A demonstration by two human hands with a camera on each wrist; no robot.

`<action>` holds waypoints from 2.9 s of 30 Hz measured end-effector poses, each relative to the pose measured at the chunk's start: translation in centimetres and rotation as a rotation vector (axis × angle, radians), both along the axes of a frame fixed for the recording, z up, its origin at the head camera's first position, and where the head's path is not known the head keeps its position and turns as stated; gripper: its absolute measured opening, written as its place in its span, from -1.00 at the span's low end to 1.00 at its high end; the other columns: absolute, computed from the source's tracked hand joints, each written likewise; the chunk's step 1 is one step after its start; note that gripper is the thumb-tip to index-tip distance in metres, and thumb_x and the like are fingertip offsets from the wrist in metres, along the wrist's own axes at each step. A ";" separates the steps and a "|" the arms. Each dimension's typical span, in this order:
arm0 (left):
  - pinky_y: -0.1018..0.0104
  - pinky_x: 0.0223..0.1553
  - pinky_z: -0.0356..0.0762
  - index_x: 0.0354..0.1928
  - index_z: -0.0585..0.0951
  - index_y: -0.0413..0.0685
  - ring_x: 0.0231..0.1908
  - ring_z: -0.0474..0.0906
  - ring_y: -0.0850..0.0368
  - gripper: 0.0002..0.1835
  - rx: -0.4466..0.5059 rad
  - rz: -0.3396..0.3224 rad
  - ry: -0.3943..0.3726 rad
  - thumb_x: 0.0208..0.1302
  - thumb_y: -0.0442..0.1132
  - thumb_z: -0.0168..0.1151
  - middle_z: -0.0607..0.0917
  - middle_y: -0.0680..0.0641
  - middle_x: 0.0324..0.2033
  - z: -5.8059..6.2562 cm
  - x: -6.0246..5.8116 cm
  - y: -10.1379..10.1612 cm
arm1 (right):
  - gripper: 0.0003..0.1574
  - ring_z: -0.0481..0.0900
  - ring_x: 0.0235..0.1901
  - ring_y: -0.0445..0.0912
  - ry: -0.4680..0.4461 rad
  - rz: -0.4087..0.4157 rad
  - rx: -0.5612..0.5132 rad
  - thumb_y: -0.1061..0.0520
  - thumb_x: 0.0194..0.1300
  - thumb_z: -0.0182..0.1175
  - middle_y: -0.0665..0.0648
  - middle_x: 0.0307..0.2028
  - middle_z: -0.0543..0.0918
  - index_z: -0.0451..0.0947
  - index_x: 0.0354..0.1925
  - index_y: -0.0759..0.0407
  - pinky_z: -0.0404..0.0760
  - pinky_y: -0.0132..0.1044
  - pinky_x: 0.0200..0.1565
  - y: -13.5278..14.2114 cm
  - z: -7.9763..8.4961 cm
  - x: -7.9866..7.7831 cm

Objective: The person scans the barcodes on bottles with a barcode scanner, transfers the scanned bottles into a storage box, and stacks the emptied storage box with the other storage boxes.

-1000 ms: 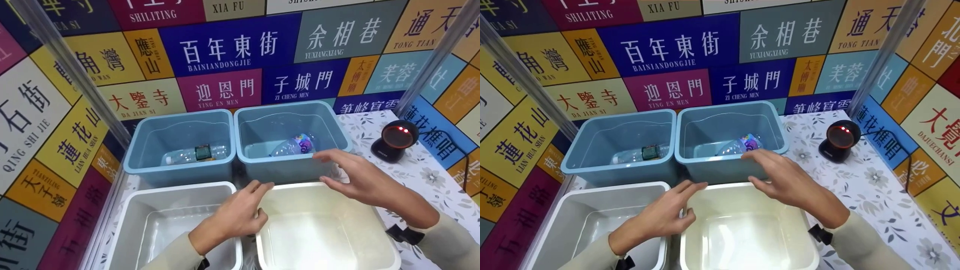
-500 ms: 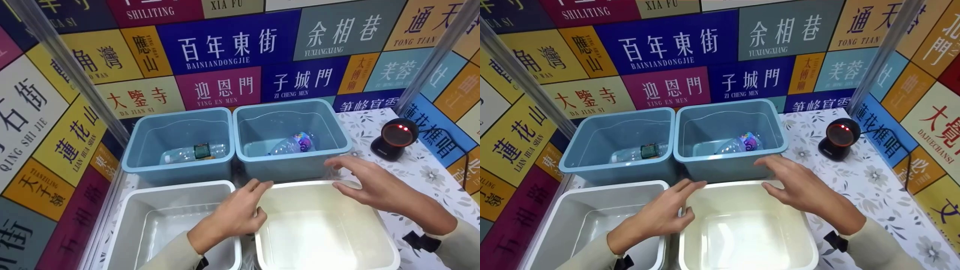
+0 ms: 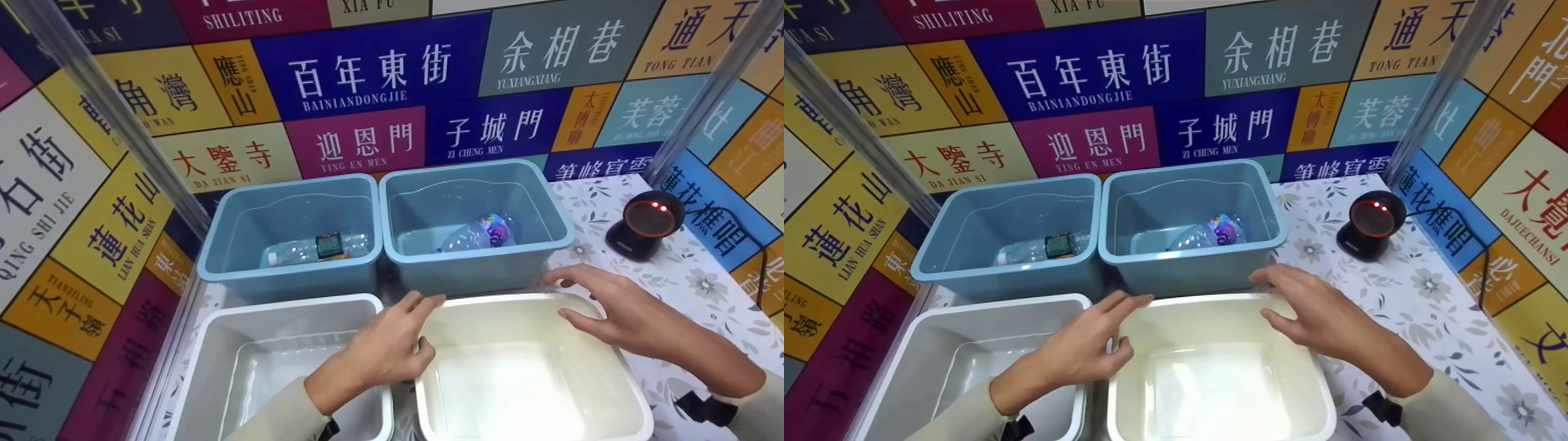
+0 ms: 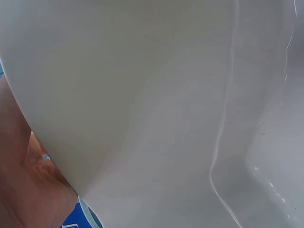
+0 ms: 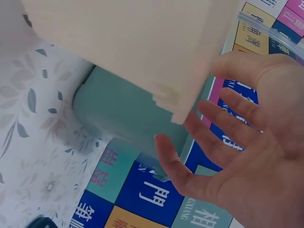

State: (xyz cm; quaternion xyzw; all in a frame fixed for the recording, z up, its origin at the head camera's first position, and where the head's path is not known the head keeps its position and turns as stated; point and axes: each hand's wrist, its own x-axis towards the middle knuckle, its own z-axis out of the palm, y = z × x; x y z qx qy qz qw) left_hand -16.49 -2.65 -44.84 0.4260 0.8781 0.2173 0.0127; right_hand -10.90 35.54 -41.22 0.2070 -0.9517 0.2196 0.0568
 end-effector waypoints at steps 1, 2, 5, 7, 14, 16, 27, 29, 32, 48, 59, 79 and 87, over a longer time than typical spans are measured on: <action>0.30 -0.26 0.60 0.56 0.43 -0.01 -0.25 0.53 0.17 -0.26 -0.001 0.001 -0.003 0.27 -0.28 0.14 0.66 -0.09 0.12 0.0 0.0 0.0 | -0.37 0.75 0.13 -0.08 -0.013 -0.004 -0.011 0.12 0.38 0.49 -0.07 0.23 0.74 0.58 0.35 -0.15 0.83 -0.12 0.03 0.1 -0.1 0.1; 0.30 -0.25 0.60 0.56 0.42 -0.01 -0.24 0.54 0.17 -0.26 -0.002 0.001 -0.005 0.27 -0.28 0.14 0.65 -0.09 0.12 0.1 0.0 0.0 | -0.38 0.76 0.13 -0.05 -0.028 -0.009 -0.020 0.11 0.39 0.48 -0.03 0.24 0.74 0.58 0.35 -0.14 0.83 -0.10 0.01 0.2 -0.1 0.2; 0.30 -0.24 0.61 0.57 0.41 0.00 -0.23 0.55 0.16 -0.25 -0.007 0.004 -0.015 0.28 -0.27 0.14 0.65 -0.09 0.15 0.1 -0.1 -0.1 | -0.38 0.76 0.12 0.02 -0.066 -0.029 -0.033 0.08 0.41 0.47 0.07 0.27 0.72 0.56 0.37 -0.07 0.85 -0.12 -0.07 0.4 -0.2 0.4; 0.30 -0.21 0.63 0.57 0.41 0.00 -0.21 0.56 0.16 -0.26 -0.009 0.005 -0.019 0.29 -0.27 0.13 0.65 -0.09 0.17 0.2 -0.1 -0.1 | -0.37 0.76 0.11 0.04 -0.075 -0.038 -0.029 0.09 0.41 0.46 0.11 0.28 0.71 0.55 0.38 -0.02 0.84 -0.20 -0.12 0.5 -0.3 0.6; 0.32 -0.25 0.61 0.57 0.41 0.03 -0.20 0.57 0.16 -0.25 -0.003 0.018 -0.022 0.29 -0.28 0.13 0.65 -0.08 0.19 0.2 -0.1 -0.2 | -0.40 0.73 0.12 0.06 -0.094 -0.052 -0.038 0.06 0.46 0.42 0.12 0.28 0.70 0.54 0.38 0.05 0.78 -0.36 -0.20 0.8 -0.7 1.0; 0.32 -0.26 0.61 0.56 0.42 0.03 -0.21 0.57 0.16 -0.26 0.004 0.020 -0.014 0.27 -0.28 0.13 0.66 -0.08 0.17 0.1 -0.1 -0.2 | -0.43 0.73 0.12 0.08 -0.103 -0.055 -0.058 0.06 0.48 0.40 0.13 0.28 0.70 0.54 0.37 0.06 0.78 -0.36 -0.21 0.9 -0.8 1.1; 0.33 -0.25 0.60 0.56 0.43 0.01 -0.21 0.56 0.17 -0.26 -0.002 0.016 -0.019 0.27 -0.29 0.14 0.66 -0.08 0.18 0.2 0.0 -0.1 | -0.52 0.69 0.20 0.28 -0.203 -0.082 -0.128 0.14 0.58 0.26 0.21 0.35 0.65 0.53 0.38 -0.01 0.83 -0.23 -0.26 1.6 -1.7 1.6; 0.34 -0.24 0.61 0.57 0.42 0.02 -0.20 0.56 0.17 -0.25 -0.004 0.013 -0.023 0.28 -0.28 0.14 0.65 -0.08 0.19 0.2 0.0 0.0 | -0.51 0.70 0.20 0.25 -0.198 -0.087 -0.132 0.13 0.58 0.26 0.19 0.34 0.67 0.52 0.39 -0.02 0.84 -0.19 -0.22 1.6 -1.8 1.7; 0.36 -0.23 0.61 0.57 0.42 0.02 -0.20 0.56 0.16 -0.26 -0.008 0.012 -0.039 0.29 -0.28 0.14 0.65 -0.08 0.19 0.3 0.0 0.0 | -0.49 0.75 0.16 0.15 -0.170 -0.101 -0.120 0.12 0.57 0.28 0.11 0.30 0.71 0.53 0.40 -0.05 0.85 -0.15 -0.11 1.6 -2.2 1.8; 0.30 -0.27 0.62 0.55 0.43 -0.07 -0.23 0.57 0.14 -0.27 -0.003 0.007 0.020 0.27 -0.36 0.10 0.67 -0.12 0.16 0.2 0.2 0.2 | -0.51 0.79 0.15 0.10 -0.107 -0.145 -0.135 0.23 0.55 0.25 0.10 0.24 0.78 0.62 0.36 -0.03 0.83 -0.09 -0.03 1.3 -2.7 2.2; 0.35 -0.25 0.63 0.57 0.42 -0.08 -0.22 0.57 0.16 -0.26 -0.006 -0.012 -0.015 0.29 -0.36 0.10 0.66 -0.14 0.18 0.3 0.1 -0.1 | -0.51 0.79 0.17 0.06 -0.108 -0.181 -0.154 0.25 0.53 0.25 0.08 0.24 0.78 0.65 0.34 -0.04 0.83 -0.12 -0.04 1.1 -3.1 2.4; 0.37 -0.05 0.68 0.62 0.35 -0.14 0.03 0.61 0.13 -0.26 0.023 -0.029 -0.110 0.37 -0.39 0.07 0.60 -0.18 0.36 2.1 0.0 -0.6 | -0.47 0.79 0.08 -0.20 -0.019 -0.158 -0.144 0.27 0.49 0.30 0.12 0.21 0.80 0.69 0.34 -0.06 0.83 -0.30 -0.16 1.0 -1.8 2.4; 0.40 -0.16 0.63 0.59 0.37 -0.09 -0.11 0.61 0.13 -0.27 0.083 -0.046 -0.155 0.34 -0.41 0.04 0.61 -0.16 0.36 3.9 -0.3 -1.1 | -0.44 0.85 -0.01 0.19 -0.022 -0.189 -0.136 0.29 0.46 0.32 0.25 0.21 0.79 0.68 0.36 0.00 0.83 -0.22 -0.25 0.8 -0.4 2.4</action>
